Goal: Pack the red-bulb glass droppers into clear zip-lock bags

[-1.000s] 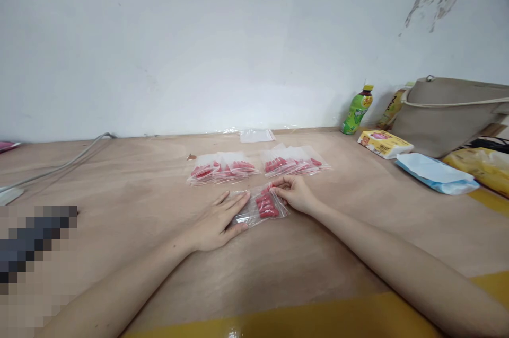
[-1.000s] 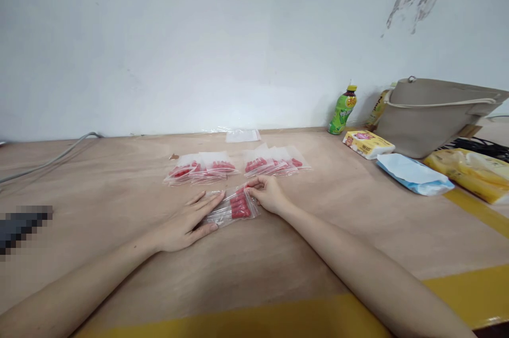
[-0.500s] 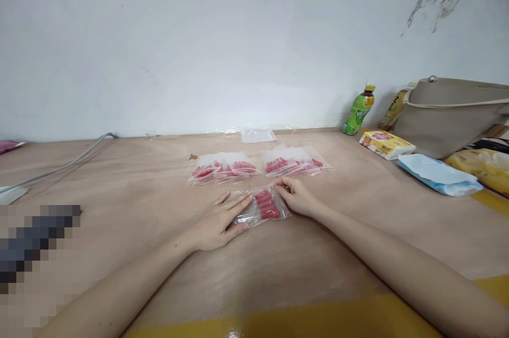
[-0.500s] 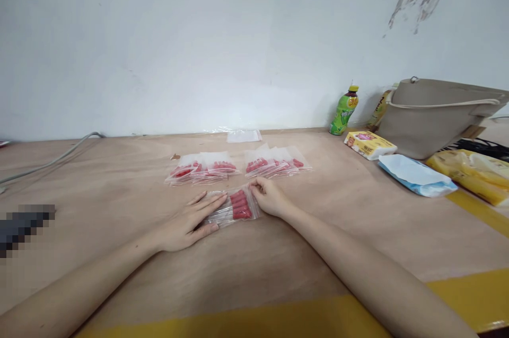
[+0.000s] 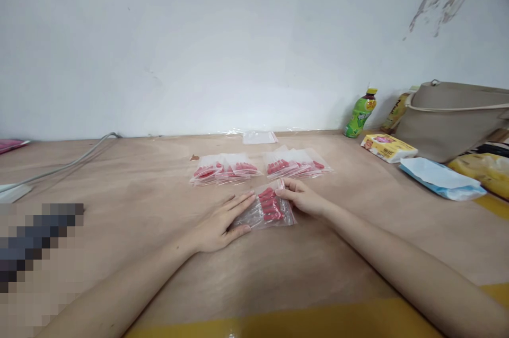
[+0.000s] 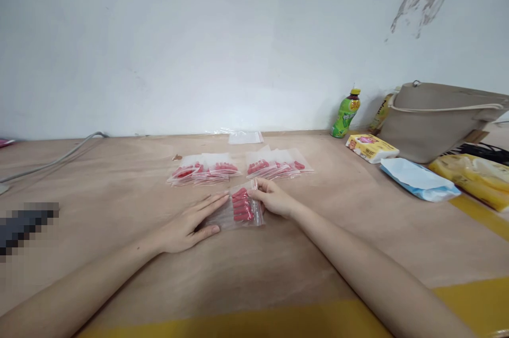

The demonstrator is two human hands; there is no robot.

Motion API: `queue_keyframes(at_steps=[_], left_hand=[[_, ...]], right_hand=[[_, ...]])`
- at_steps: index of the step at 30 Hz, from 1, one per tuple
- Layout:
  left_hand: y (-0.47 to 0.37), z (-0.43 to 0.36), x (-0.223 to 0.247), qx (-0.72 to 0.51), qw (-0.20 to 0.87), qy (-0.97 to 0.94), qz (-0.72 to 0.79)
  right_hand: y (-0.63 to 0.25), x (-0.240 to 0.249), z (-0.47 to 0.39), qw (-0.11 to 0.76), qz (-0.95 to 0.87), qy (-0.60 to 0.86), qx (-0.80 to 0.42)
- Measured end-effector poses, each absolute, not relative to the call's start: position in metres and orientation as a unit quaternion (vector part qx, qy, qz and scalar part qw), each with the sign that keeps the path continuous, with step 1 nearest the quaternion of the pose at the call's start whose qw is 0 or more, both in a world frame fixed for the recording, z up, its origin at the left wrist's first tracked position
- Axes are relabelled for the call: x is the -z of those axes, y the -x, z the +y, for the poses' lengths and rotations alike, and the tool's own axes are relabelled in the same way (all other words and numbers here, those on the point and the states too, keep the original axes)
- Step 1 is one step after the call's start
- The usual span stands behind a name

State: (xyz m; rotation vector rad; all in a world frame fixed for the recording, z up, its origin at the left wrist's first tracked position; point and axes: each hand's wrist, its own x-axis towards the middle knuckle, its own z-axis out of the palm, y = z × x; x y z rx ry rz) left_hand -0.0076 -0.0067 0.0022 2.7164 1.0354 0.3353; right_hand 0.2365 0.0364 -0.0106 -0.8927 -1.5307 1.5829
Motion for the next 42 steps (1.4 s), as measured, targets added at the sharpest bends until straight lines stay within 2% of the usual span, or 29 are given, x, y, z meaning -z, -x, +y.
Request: queue_keyframes(at_steps=[3, 10, 13, 18, 23, 25, 27, 29, 31, 34, 36, 39, 42], left_hand=[[0.008, -0.008, -0.001, -0.136, 0.111, -0.916, 0.361], [0.009, -0.005, 0.002, -0.108, 0.1, -0.915, 0.376], [0.01, -0.003, 0.004, -0.107, 0.091, -0.919, 0.367], [0.01, -0.002, 0.005, -0.115, 0.084, -0.921, 0.362], [0.009, -0.005, 0.002, -0.105, 0.064, -0.925, 0.358], [0.009, -0.006, 0.002, -0.115, 0.027, -0.928, 0.354], [0.007, -0.006, 0.001, -0.142, -0.039, -0.924, 0.352], [0.001, -0.003, -0.002, -0.165, -0.114, -0.911, 0.36], [-0.011, 0.005, -0.006, -0.165, -0.169, -0.893, 0.382], [-0.038, 0.029, -0.012, -0.159, -0.207, -0.862, 0.435], [-0.058, 0.05, -0.014, -0.164, -0.206, -0.834, 0.484], [-0.078, 0.079, -0.009, -0.142, -0.134, -0.804, 0.562], [-0.082, 0.092, 0.0, -0.121, -0.085, -0.795, 0.588]], right_hand=[[-0.248, 0.001, 0.041, 0.407, -0.529, 0.342, -0.662], [-0.283, -0.033, 0.069, 0.598, -0.414, 0.36, -0.584], [-0.269, -0.034, 0.078, 0.612, -0.41, 0.36, -0.572], [-0.215, -0.006, 0.089, 0.608, -0.393, 0.404, -0.559], [-0.203, 0.005, 0.086, 0.5, -0.444, 0.511, -0.539], [-0.22, -0.001, 0.082, 0.452, -0.457, 0.533, -0.55], [-0.243, -0.008, 0.08, 0.398, -0.51, 0.575, -0.501], [-0.268, -0.012, 0.081, 0.355, -0.609, 0.636, -0.316], [-0.287, -0.012, 0.085, 0.354, -0.644, 0.668, -0.118], [-0.3, -0.005, 0.094, 0.33, -0.663, 0.671, 0.025], [-0.3, 0.001, 0.101, 0.275, -0.684, 0.675, 0.027], [-0.293, 0.009, 0.108, 0.195, -0.706, 0.679, -0.044], [-0.283, 0.015, 0.109, 0.173, -0.721, 0.668, -0.057]])
